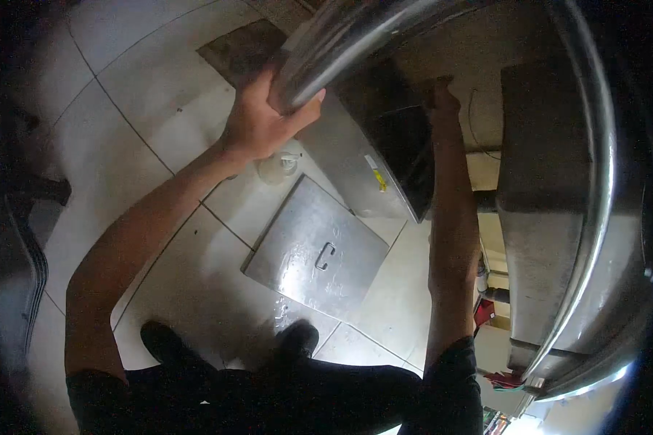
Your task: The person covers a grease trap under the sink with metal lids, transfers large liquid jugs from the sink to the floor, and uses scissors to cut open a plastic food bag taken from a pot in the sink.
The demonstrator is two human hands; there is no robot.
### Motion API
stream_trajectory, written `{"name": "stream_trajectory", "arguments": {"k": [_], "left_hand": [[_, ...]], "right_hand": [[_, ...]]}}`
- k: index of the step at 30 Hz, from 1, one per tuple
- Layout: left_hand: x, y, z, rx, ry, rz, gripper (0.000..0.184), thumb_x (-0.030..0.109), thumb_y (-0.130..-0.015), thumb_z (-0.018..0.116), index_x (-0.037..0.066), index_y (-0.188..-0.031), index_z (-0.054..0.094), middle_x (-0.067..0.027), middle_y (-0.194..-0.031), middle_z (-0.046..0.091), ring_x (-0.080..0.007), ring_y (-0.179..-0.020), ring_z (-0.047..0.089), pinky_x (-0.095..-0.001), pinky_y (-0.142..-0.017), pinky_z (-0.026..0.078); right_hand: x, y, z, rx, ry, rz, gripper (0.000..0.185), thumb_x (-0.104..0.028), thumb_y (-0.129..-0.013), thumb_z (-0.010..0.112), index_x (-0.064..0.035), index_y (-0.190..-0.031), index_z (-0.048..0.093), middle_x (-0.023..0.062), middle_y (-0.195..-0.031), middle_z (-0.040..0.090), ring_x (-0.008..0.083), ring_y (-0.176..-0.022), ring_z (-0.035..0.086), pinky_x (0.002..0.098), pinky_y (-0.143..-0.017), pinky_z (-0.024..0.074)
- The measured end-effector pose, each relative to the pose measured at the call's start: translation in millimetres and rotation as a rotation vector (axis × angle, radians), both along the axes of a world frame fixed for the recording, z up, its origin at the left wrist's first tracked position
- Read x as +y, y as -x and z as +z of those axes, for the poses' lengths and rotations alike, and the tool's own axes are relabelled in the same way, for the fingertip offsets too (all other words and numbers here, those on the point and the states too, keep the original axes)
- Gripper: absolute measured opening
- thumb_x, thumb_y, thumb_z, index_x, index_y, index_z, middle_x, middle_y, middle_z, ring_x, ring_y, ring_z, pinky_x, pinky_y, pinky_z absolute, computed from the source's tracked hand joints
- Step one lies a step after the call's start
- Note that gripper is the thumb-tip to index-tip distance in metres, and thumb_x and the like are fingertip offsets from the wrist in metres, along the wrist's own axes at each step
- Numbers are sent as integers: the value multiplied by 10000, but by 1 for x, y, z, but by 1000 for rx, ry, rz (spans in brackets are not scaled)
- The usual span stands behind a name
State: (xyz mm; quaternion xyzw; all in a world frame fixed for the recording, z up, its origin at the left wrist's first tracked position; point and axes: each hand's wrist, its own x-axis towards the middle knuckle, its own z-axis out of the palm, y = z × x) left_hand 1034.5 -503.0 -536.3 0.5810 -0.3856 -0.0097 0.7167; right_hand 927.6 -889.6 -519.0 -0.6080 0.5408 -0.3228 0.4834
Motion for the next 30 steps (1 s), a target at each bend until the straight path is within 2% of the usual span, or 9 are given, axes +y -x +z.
{"name": "stream_trajectory", "arguments": {"k": [5,12,15,17,18,21,24,27,30], "left_hand": [[-2,-2,1,-91,75,-20,304,147,-738,663,20,-979,527,-95,-837,624,-173,-771,625,-308,-697,491],[-4,-2,-3,-111,102,-7,318,150,-738,672,25,-990,525,-82,-844,626,-154,-772,622,-299,-698,492],[-5,-3,-3,-145,121,13,317,152,-737,675,26,-988,528,-79,-848,627,-147,-765,622,-293,-690,494],[-7,-3,-4,-159,136,22,316,152,-737,676,26,-987,529,-78,-850,626,-145,-760,622,-289,-685,494],[-8,-4,-4,-168,147,31,314,155,-737,677,28,-985,531,-75,-852,627,-144,-757,622,-286,-682,494],[-6,-4,-6,-184,125,49,320,160,-736,678,34,-991,532,-66,-840,624,-143,-747,620,-284,-678,494],[-8,-4,-5,-196,118,63,329,166,-732,681,38,-992,527,-59,-813,616,-146,-733,616,-288,-671,493],[-7,-4,-3,-185,124,61,324,170,-727,684,39,-974,519,-60,-788,604,-145,-721,611,-293,-661,491],[-9,-6,-5,-188,122,52,312,171,-725,686,38,-947,511,-67,-773,600,-141,-709,610,-294,-647,489]], "right_hand": [[60,-11,24,-105,21,-25,454,-332,-913,461,21,-1193,407,147,-1158,505,258,-1084,485,359,-967,361],[5,-3,1,515,353,219,399,-241,-915,474,50,-1180,415,181,-1145,494,260,-1056,498,377,-895,441],[33,1,12,-241,29,17,375,-249,-922,454,26,-1177,434,156,-1109,510,218,-979,525,323,-821,474],[-18,9,-11,-138,173,315,560,-322,-913,444,-158,-1395,213,86,-1190,494,166,-969,519,286,-758,470],[-54,15,-24,-134,173,316,560,-322,-913,444,-158,-1395,213,86,-1190,494,166,-969,519,286,-758,470],[-98,21,-41,-589,-102,979,297,-210,-934,427,-5,-1146,459,101,-1040,524,179,-906,535,241,-707,480],[-36,7,-23,-300,13,307,303,-214,-934,426,12,-1134,455,112,-1048,513,185,-948,511,283,-805,450],[-16,5,-17,-531,-57,299,298,-232,-933,432,-5,-1123,463,106,-1023,512,172,-934,508,293,-796,444],[0,1,-7,-47,110,56,336,-278,-917,479,-5,-1112,467,98,-1022,513,175,-889,523,295,-750,463]]}}
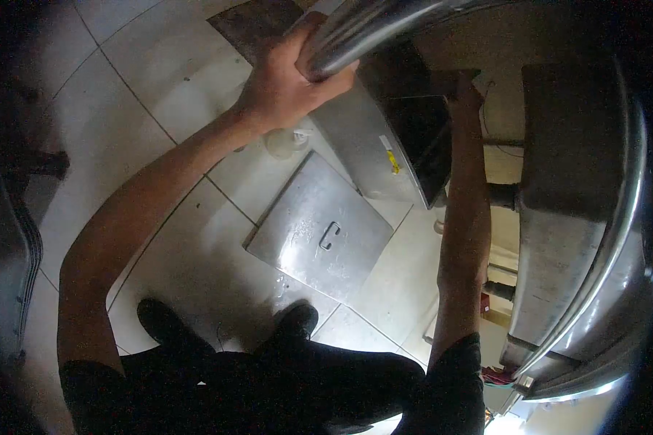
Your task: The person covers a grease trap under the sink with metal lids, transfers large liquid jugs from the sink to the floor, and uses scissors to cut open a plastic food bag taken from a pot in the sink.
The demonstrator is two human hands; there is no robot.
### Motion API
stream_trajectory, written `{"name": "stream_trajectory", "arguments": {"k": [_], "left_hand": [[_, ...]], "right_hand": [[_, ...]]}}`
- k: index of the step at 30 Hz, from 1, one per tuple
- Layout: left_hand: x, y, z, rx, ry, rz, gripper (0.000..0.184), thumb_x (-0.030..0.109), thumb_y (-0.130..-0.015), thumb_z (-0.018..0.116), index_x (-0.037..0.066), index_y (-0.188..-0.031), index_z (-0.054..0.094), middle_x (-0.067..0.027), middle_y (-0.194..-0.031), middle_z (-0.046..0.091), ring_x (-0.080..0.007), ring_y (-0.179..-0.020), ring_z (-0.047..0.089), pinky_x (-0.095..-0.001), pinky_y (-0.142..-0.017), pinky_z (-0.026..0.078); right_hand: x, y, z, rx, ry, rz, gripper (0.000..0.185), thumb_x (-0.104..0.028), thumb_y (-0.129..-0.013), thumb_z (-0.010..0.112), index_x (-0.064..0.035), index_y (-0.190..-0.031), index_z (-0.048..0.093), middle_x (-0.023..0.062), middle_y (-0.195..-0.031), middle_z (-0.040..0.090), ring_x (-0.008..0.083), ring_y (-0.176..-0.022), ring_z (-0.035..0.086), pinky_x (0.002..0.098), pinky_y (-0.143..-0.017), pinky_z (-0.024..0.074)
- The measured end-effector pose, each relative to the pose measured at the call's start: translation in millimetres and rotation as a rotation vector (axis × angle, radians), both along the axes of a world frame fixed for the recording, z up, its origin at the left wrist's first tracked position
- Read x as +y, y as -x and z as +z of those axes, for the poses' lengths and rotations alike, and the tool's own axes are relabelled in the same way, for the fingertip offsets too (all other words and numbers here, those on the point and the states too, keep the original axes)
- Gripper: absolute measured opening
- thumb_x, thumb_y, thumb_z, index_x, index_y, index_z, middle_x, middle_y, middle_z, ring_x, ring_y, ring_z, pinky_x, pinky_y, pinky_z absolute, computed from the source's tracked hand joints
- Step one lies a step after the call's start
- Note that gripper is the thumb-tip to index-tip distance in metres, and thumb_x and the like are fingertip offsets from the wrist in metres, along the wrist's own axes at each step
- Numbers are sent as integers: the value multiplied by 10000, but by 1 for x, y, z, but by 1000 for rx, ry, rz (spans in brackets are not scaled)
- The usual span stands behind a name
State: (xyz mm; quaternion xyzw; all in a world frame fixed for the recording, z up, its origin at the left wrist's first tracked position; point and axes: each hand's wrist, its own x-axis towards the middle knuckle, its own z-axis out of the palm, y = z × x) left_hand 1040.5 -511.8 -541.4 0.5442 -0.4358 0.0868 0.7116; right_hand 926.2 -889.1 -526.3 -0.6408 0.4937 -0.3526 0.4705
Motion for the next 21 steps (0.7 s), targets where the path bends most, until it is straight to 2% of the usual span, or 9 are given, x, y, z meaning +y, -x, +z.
{"name": "stream_trajectory", "arguments": {"k": [5,9,10,12,14,18,21], "left_hand": [[0,-1,0,-14,24,5,298,167,-725,686,37,-928,510,-68,-757,603,-138,-680,611,-290,-627,489],[0,0,2,6,67,-41,286,161,-725,684,35,-919,517,-66,-760,611,-143,-677,616,-288,-628,493],[0,1,3,26,69,-45,282,158,-725,683,34,-917,518,-68,-763,613,-143,-686,618,-288,-633,494],[-1,0,3,8,68,-34,279,154,-726,683,35,-917,518,-70,-763,613,-143,-697,619,-288,-637,494],[0,0,2,-9,66,-18,277,150,-726,682,35,-918,518,-72,-763,614,-143,-707,621,-288,-642,494],[0,-1,1,12,48,-33,281,153,-731,679,33,-927,518,-74,-762,614,-149,-721,624,-289,-648,493],[-1,-2,-1,-9,43,-15,287,162,-734,677,34,-936,517,-78,-766,616,-153,-720,626,-293,-647,494]], "right_hand": [[34,3,13,-102,-85,50,417,-319,-896,517,16,-1140,466,114,-1031,532,187,-890,538,316,-775,468],[20,10,10,-134,-71,80,445,-324,-885,541,35,-1140,477,128,-1018,544,182,-884,546,330,-785,471],[-17,21,-2,297,342,269,443,-323,-878,553,35,-1130,487,130,-1033,541,181,-889,546,330,-793,468],[-27,22,-6,735,755,450,441,-322,-871,566,35,-1120,498,132,-1047,539,180,-893,546,331,-801,464],[19,2,10,-48,-69,59,441,-313,-866,576,22,-1140,493,119,-1051,545,195,-914,542,339,-824,448],[64,-5,31,12,-85,-32,415,-302,-867,575,15,-1125,502,102,-1023,556,195,-921,530,314,-817,435],[28,3,10,43,1,41,422,-316,-861,572,-4,-1132,490,94,-1000,578,188,-865,550,314,-758,457]]}}
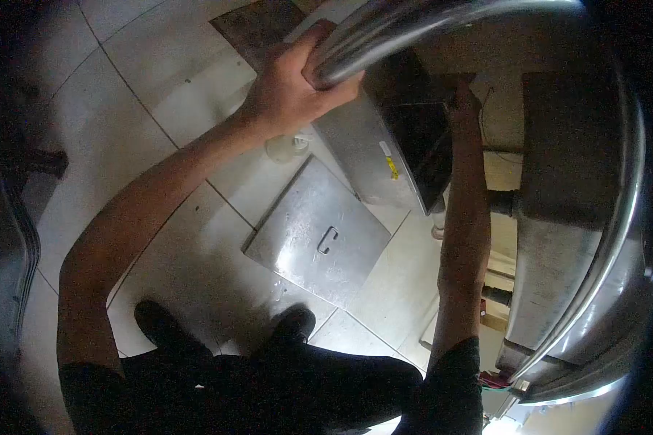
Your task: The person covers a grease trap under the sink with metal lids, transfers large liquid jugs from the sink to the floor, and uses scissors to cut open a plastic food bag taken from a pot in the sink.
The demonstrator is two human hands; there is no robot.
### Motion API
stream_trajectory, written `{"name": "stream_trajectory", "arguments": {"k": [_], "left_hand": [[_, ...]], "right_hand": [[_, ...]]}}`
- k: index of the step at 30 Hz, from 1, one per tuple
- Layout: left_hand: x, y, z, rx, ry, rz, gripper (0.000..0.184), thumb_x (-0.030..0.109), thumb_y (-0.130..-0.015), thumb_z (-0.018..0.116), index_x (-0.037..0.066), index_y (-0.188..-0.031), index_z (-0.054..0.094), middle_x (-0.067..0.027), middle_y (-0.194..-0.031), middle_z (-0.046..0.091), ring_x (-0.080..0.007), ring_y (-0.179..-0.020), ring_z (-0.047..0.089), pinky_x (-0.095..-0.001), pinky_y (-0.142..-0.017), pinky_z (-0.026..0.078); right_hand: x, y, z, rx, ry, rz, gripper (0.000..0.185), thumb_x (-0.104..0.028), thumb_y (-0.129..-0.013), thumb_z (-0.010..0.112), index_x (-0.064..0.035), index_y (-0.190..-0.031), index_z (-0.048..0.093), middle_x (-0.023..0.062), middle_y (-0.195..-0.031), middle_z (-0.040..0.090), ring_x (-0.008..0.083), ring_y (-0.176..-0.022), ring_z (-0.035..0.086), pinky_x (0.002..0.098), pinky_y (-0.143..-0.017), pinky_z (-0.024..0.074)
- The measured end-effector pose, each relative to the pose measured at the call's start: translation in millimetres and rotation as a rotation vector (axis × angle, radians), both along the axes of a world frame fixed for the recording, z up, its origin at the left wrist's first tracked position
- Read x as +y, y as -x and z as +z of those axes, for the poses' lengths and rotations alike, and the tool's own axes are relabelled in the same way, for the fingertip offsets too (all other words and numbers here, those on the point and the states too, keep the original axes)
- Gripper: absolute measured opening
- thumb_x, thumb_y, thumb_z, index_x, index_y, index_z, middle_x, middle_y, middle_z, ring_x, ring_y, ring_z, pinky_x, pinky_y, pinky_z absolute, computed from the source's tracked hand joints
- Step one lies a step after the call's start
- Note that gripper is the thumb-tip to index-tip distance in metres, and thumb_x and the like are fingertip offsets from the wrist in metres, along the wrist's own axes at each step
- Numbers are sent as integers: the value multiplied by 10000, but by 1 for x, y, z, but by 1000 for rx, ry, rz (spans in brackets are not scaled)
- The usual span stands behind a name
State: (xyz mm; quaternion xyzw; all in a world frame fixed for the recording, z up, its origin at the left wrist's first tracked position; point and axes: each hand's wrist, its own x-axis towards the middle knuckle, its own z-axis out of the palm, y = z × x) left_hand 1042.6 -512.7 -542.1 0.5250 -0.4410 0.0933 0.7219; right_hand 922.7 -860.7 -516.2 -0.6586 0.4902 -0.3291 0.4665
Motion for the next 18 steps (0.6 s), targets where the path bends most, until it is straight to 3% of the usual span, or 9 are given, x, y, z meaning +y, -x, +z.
{"name": "stream_trajectory", "arguments": {"k": [4,6,8,9,11,12,14,15,18], "left_hand": [[0,2,2,44,-9,-38,297,173,-736,678,41,-944,512,-78,-766,615,-157,-714,628,-298,-643,495],[1,2,2,48,-8,-35,298,173,-737,677,40,-946,512,-75,-766,614,-154,-713,627,-297,-645,495],[1,2,3,55,-5,-34,298,174,-739,676,39,-948,511,-72,-767,613,-151,-713,626,-295,-648,496],[2,2,2,38,-26,-30,298,168,-740,673,37,-952,511,-73,-775,615,-148,-714,626,-292,-651,496],[2,2,1,21,-48,-26,297,162,-740,671,35,-956,512,-74,-783,617,-145,-715,626,-289,-655,497],[1,2,0,21,-23,-37,290,155,-738,670,34,-951,515,-75,-785,618,-144,-717,626,-287,-656,497],[1,1,1,18,3,-47,283,148,-737,669,32,-946,519,-77,-788,619,-143,-720,626,-285,-658,498],[2,1,2,15,-3,-35,282,144,-733,671,30,-944,521,-78,-784,617,-146,-721,626,-283,-657,497],[3,3,6,21,-16,-4,285,143,-730,674,27,-945,526,-81,-788,619,-154,-730,629,-285,-660,498]], "right_hand": [[-54,16,-22,401,691,404,431,-335,-853,568,-30,-1142,474,83,-968,607,179,-791,577,315,-680,487],[-34,9,-19,182,549,346,398,-310,-853,574,-31,-1125,492,85,-973,609,180,-811,583,320,-684,490],[10,-13,11,-42,-75,-248,376,-253,-826,620,-30,-1108,508,100,-966,605,181,-812,581,305,-679,491],[1,-6,3,-42,-73,-249,376,-253,-826,620,-30,-1108,508,100,-966,605,181,-812,581,305,-679,491],[-21,12,-21,-468,3,185,375,-184,-823,643,6,-1098,472,134,-968,546,184,-784,531,251,-659,458],[-12,7,-13,-469,2,185,375,-184,-823,643,6,-1098,472,134,-968,546,184,-784,531,251,-659,458],[17,-9,14,67,-19,-130,353,-202,-850,602,1,-1108,472,136,-1036,527,193,-856,543,264,-701,462],[14,-10,11,105,-44,-172,355,-213,-849,601,0,-1104,476,131,-1031,526,190,-853,539,267,-702,458],[-2,-6,-1,-107,-48,-85,363,-245,-849,598,-1,-1095,488,116,-1018,525,179,-843,529,276,-705,449]]}}
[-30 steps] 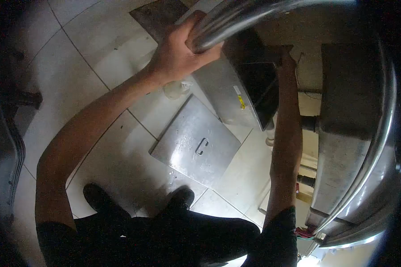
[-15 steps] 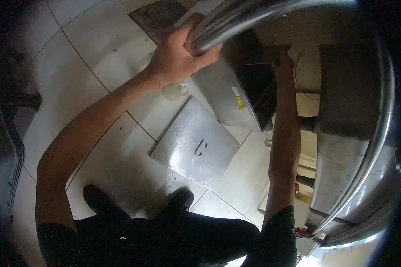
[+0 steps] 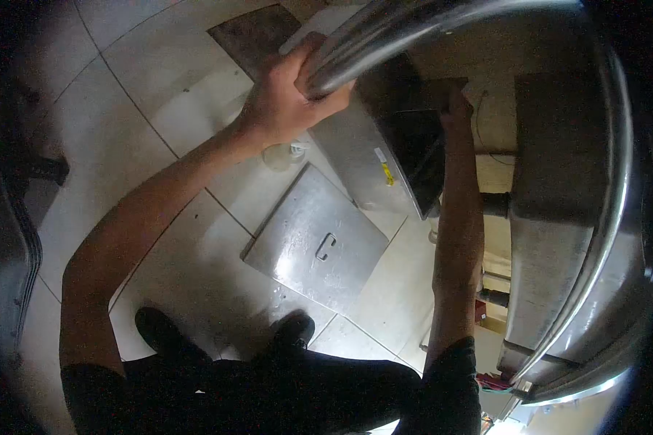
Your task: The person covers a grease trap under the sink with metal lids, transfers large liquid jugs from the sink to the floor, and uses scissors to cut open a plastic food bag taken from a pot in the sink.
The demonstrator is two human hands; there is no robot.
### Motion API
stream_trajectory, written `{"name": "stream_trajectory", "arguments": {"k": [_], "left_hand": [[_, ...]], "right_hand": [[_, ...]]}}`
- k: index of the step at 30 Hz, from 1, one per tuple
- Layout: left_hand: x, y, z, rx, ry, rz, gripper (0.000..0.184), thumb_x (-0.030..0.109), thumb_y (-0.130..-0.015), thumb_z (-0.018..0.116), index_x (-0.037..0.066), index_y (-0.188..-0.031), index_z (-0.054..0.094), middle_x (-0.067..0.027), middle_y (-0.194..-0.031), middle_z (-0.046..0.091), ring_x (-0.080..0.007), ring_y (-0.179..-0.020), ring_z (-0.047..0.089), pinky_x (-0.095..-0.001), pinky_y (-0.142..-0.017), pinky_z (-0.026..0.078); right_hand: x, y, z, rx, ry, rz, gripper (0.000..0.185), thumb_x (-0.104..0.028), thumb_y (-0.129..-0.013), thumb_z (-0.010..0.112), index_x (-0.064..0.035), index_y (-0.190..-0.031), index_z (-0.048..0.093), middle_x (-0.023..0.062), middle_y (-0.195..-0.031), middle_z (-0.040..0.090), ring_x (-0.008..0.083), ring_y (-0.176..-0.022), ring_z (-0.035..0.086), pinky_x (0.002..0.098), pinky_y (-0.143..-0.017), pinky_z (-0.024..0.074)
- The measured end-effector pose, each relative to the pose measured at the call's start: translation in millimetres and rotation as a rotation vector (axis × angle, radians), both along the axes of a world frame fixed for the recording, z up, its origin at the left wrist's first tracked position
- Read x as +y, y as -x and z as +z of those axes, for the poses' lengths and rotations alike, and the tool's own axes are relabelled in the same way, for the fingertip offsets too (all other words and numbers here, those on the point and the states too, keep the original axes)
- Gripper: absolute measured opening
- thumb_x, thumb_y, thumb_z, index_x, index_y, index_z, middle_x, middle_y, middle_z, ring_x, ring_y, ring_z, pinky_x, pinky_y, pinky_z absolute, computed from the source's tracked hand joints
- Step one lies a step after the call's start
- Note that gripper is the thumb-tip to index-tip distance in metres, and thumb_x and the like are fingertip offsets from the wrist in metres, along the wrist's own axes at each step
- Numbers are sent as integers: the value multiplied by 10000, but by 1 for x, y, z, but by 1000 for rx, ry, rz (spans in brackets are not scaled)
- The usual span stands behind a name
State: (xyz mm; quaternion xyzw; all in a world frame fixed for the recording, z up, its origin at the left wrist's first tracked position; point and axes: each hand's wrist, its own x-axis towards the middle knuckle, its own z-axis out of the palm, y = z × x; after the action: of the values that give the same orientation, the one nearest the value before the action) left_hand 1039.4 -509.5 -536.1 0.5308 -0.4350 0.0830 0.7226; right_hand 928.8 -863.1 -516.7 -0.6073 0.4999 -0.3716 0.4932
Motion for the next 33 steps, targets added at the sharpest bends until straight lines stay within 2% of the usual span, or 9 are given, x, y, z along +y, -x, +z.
{"name": "stream_trajectory", "arguments": {"k": [6,9,11,12,15,17,20,24,33], "left_hand": [[4,0,0,58,-77,-11,311,151,-731,675,18,-971,527,-98,-850,632,-170,-792,635,-297,-696,494],[3,3,-1,106,-80,-51,325,156,-735,675,15,-987,525,-103,-877,629,-166,-820,623,-290,-723,485],[1,4,-2,153,-67,-85,332,159,-738,674,13,-995,523,-103,-883,625,-162,-825,614,-284,-735,480],[2,4,-3,135,-62,-73,332,160,-742,675,13,-998,525,-97,-879,624,-157,-810,609,-281,-734,480],[2,5,-3,178,-40,-110,331,159,-746,678,8,-999,528,-86,-866,623,-148,-779,604,-280,-719,483],[1,7,-4,237,-24,-163,329,156,-747,680,4,-997,530,-82,-857,622,-143,-763,604,-280,-704,486],[-1,4,-9,265,-42,-110,272,126,-734,692,-4,-919,542,-66,-788,617,-113,-695,592,-270,-621,479],[5,5,-3,233,-147,-103,227,116,-740,677,8,-886,540,-55,-753,606,-99,-642,574,-256,-574,469],[3,9,-2,288,-98,-58,270,132,-739,680,-4,-917,527,-70,-769,614,-116,-657,581,-270,-611,471]], "right_hand": [[-7,4,0,-68,45,253,362,-292,-841,603,-10,-1054,522,84,-951,533,154,-787,515,290,-688,436],[-3,8,10,158,-48,140,381,-276,-853,559,2,-1111,530,121,-989,583,237,-848,569,340,-698,492],[-7,15,18,377,-32,492,271,-277,-804,631,-58,-952,571,73,-824,592,130,-704,548,253,-618,443],[-15,22,16,374,-31,484,271,-277,-804,631,-58,-952,571,73,-824,592,130,-704,548,253,-618,443],[-41,47,-11,595,528,822,312,-282,-748,682,-52,-925,569,96,-855,614,180,-738,581,281,-627,452],[-35,54,-50,1021,972,785,397,-345,-751,644,-35,-985,564,143,-942,601,245,-866,564,362,-745,439],[-24,61,-113,1171,986,575,432,-366,-768,611,-71,-1066,504,134,-1036,537,260,-950,506,389,-800,405],[-19,49,-173,1113,929,364,490,-393,-791,568,-120,-1173,425,122,-1162,453,279,-1060,429,426,-873,360],[-55,63,-156,946,893,387,631,-443,-837,485,-213,-1384,272,96,-1412,288,312,-1280,279,499,-1014,275]]}}
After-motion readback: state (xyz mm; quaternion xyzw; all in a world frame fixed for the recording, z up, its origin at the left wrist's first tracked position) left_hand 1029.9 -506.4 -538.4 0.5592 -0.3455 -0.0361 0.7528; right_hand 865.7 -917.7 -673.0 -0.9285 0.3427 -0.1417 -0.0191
